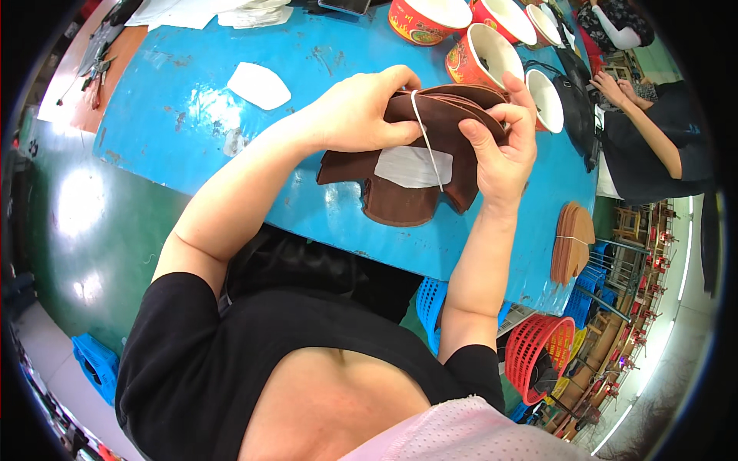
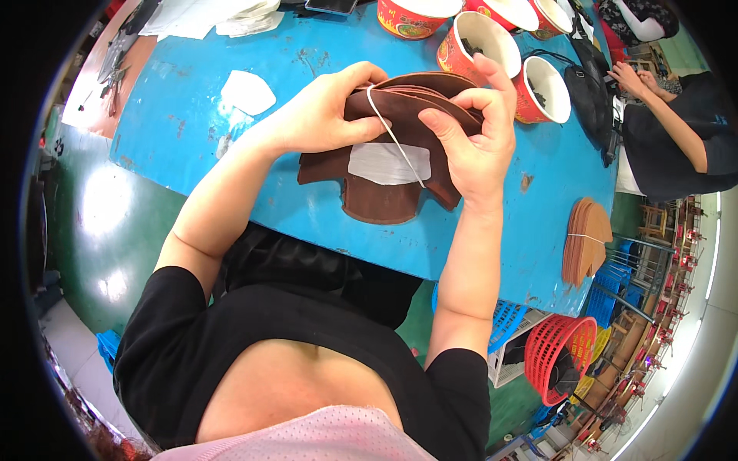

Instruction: The recorder is applying white adhesive patches to brown shoe upper components and then bundling them using rubber bands.

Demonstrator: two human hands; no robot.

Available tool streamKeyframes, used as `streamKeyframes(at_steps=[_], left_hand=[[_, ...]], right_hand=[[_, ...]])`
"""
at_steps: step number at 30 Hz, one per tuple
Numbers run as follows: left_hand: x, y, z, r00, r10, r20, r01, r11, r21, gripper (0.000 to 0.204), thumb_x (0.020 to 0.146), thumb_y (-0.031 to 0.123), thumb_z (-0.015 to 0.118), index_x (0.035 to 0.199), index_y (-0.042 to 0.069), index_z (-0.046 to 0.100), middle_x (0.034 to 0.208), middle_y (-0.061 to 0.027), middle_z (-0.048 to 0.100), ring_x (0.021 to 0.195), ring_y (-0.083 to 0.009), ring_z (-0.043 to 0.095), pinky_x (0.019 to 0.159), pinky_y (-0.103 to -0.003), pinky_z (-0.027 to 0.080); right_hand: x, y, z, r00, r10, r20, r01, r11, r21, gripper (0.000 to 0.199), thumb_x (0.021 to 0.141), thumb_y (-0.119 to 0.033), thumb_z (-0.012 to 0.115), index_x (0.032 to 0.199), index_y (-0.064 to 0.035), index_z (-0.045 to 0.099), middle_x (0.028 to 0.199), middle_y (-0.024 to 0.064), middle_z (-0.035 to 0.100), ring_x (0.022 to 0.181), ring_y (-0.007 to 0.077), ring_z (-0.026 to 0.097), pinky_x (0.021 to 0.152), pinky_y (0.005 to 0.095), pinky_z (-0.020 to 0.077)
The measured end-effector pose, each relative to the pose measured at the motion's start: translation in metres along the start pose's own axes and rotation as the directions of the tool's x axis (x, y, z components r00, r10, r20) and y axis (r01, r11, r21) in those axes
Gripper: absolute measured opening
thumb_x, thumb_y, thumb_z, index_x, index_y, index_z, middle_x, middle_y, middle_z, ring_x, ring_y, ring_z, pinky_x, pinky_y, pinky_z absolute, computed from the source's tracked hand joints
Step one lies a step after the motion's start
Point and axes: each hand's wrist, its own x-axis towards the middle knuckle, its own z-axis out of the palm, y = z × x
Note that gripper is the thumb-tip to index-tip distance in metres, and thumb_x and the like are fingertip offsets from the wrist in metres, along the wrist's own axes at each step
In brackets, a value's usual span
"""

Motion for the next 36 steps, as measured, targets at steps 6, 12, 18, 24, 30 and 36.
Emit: streamKeyframes(at_steps=[6,12,18,24,30,36], left_hand=[[0.000,-0.001,0.002,0.988,-0.007,0.153,0.017,0.998,-0.068,0.045,0.079,0.036,0.067,0.104,0.000,0.056,0.088,-0.0183,0.066,0.083,-0.0283,0.065,0.073,-0.036,0.050],[-0.002,0.000,0.005,1.000,0.000,0.015,0.003,0.984,-0.177,0.046,0.085,0.039,0.065,0.107,0.000,0.056,0.091,-0.0112,0.066,0.084,-0.0168,0.061,0.074,-0.031,0.049],[0.008,-0.008,-0.011,0.986,-0.163,-0.039,0.125,0.872,-0.474,0.036,0.088,0.033,0.062,0.108,0.004,0.058,0.096,-0.0029,0.064,0.087,-0.0085,0.058,0.075,-0.025,0.048],[0.024,-0.043,0.001,0.989,-0.144,-0.034,0.095,0.797,-0.596,0.040,0.092,0.032,0.056,0.118,0.002,0.053,0.104,-0.0066,0.061,0.087,-0.0123,0.058,0.077,-0.026,0.047],[0.020,-0.044,-0.004,0.966,-0.184,0.180,0.248,0.848,-0.468,0.053,0.097,0.038,0.042,0.133,-0.001,0.035,0.118,-0.0202,0.057,0.092,-0.0235,0.064,0.073,-0.030,0.052],[0.020,-0.046,0.035,0.978,-0.208,0.029,0.210,0.971,-0.111,0.034,0.094,0.027,0.052,0.117,0.002,0.054,0.099,-0.0086,0.065,0.080,-0.0126,0.061,0.067,-0.022,0.045]], right_hand=[[-0.004,-0.006,0.005,0.996,-0.004,-0.084,0.009,0.999,0.053,0.031,0.072,-0.006,0.078,0.088,-0.0001,0.051,0.104,0.0142,0.059,0.083,0.0150,0.061,0.072,0.0260,0.0535],[-0.001,0.006,0.011,0.984,0.079,-0.159,-0.056,0.988,0.145,0.042,0.074,-0.007,0.077,0.100,-0.0011,0.046,0.103,0.0112,0.057,0.084,0.0143,0.059,0.071,0.0263,0.0523],[-0.014,0.052,-0.056,0.819,0.360,0.447,-0.526,0.782,0.334,0.061,0.084,-0.035,0.066,0.131,-0.0026,0.043,0.123,0.0085,0.054,0.101,0.0158,0.060,0.075,0.0249,0.0514],[-0.016,-0.021,-0.053,0.836,0.499,0.228,-0.515,0.857,0.013,0.038,0.088,-0.017,0.060,0.121,-0.0016,0.050,0.105,0.0079,0.062,0.091,0.0153,0.062,0.073,0.0277,0.0518],[-0.162,-0.123,-0.228,0.644,0.642,-0.416,-0.652,0.745,0.139,0.040,0.090,-0.021,0.058,0.125,-0.0068,0.047,0.111,0.0052,0.060,0.092,0.0137,0.063,0.069,0.0273,0.0511],[-0.442,-0.222,-0.245,-0.116,0.473,-0.873,-0.037,0.876,0.480,0.022,0.088,-0.013,0.062,0.105,-0.0023,0.054,0.099,0.0112,0.061,0.091,0.0261,0.061,0.079,0.0405,0.0562]])
